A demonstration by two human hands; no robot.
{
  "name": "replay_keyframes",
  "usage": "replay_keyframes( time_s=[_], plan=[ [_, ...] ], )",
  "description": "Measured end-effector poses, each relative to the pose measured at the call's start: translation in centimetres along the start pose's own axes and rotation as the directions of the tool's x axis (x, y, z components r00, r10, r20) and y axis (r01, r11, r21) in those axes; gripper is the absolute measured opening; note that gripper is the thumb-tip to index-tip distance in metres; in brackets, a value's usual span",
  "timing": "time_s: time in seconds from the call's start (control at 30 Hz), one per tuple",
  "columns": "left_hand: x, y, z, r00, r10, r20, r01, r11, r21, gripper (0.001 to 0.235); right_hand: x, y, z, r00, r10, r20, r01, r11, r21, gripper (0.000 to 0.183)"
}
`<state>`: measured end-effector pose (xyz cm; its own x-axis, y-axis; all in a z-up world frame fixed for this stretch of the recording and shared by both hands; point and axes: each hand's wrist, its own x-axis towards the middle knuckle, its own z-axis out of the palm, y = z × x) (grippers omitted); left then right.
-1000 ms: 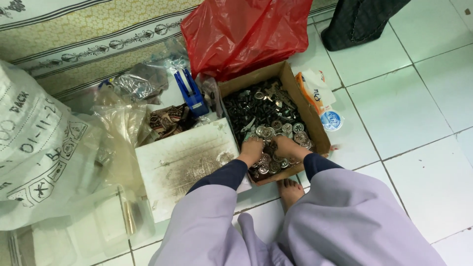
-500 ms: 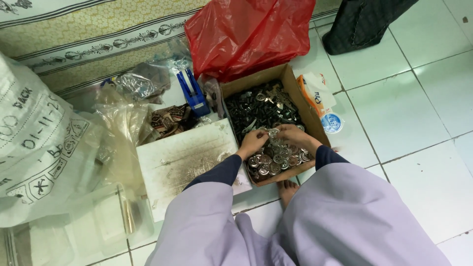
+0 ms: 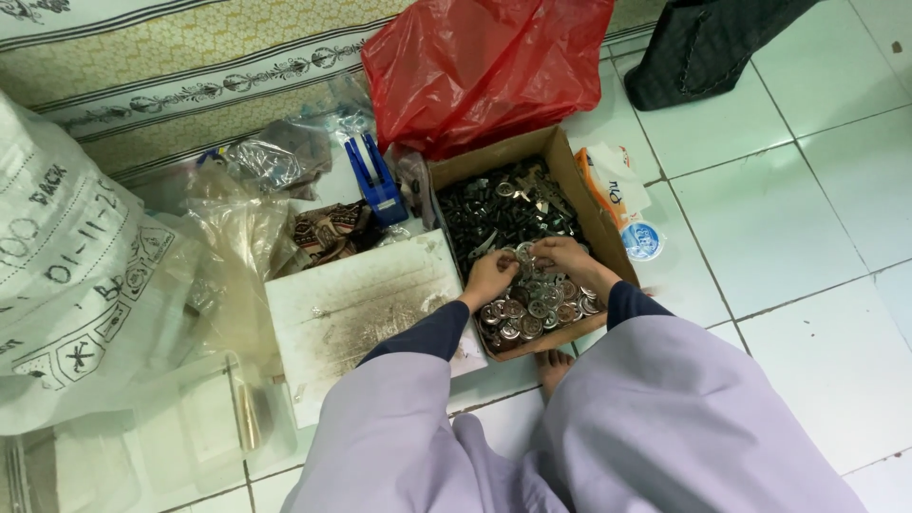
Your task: The person sits on the floor and sorts small metal hardware items, including buttons and decorative pieces, from a box into a plastic bag. They also handle a piece of patterned fabric, folding it and placing it aside.
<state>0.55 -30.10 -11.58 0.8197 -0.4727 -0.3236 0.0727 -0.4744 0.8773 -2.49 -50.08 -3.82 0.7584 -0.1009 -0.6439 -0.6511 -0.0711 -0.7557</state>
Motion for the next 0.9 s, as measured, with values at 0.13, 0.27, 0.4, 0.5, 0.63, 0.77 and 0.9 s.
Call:
replay_keyframes(
  time_s=[0.13,0.27,0.4,0.5,0.63,0.77,0.9],
  plan=[
    [-2.5,4.4,-2.1,0.991,0.116,-0.067,-0.115,0.993,0.026,0.039,0.5,0.4,0.5,0.999,0.017,0.031,-0.016,1.000,-0.023,0.035],
    [-3.8,5.7,-3.6,0.978,0.143,-0.152,-0.159,0.983,-0.097,0.034,-1.2,-2.3,2.5,0.999,0.013,0.050,-0.014,0.999,0.035,0.038],
    [-6.0,6.9,-7.7,0.942,0.202,-0.269,-0.235,0.967,-0.096,0.024,-0.1,-3.7,5.9,0.966,-0.260,-0.003,0.260,0.965,-0.017,0.056],
    [-7.2,5.2,-10.9,0.897,0.247,-0.367,-0.261,0.965,0.010,0.025,-1.2,-5.5,10.6,0.885,-0.465,0.001,0.442,0.840,-0.314,0.031],
    [-10.9,3.6,-14.9,0.848,0.266,-0.458,-0.279,0.959,0.042,0.034,-2.8,-7.0,16.4,0.832,-0.539,0.131,0.508,0.646,-0.569,0.015],
    [-12.1,-1.1,-17.2,0.865,0.194,-0.463,-0.195,0.980,0.046,0.029,-3.5,-6.7,20.1,0.669,-0.669,0.323,0.657,0.329,-0.678,0.016],
    [-12.7,-4.9,-17.9,0.862,0.220,-0.456,-0.175,0.975,0.139,0.022,-3.6,-6.1,22.3,0.674,-0.612,0.414,0.661,0.249,-0.708,0.018]
  ],
)
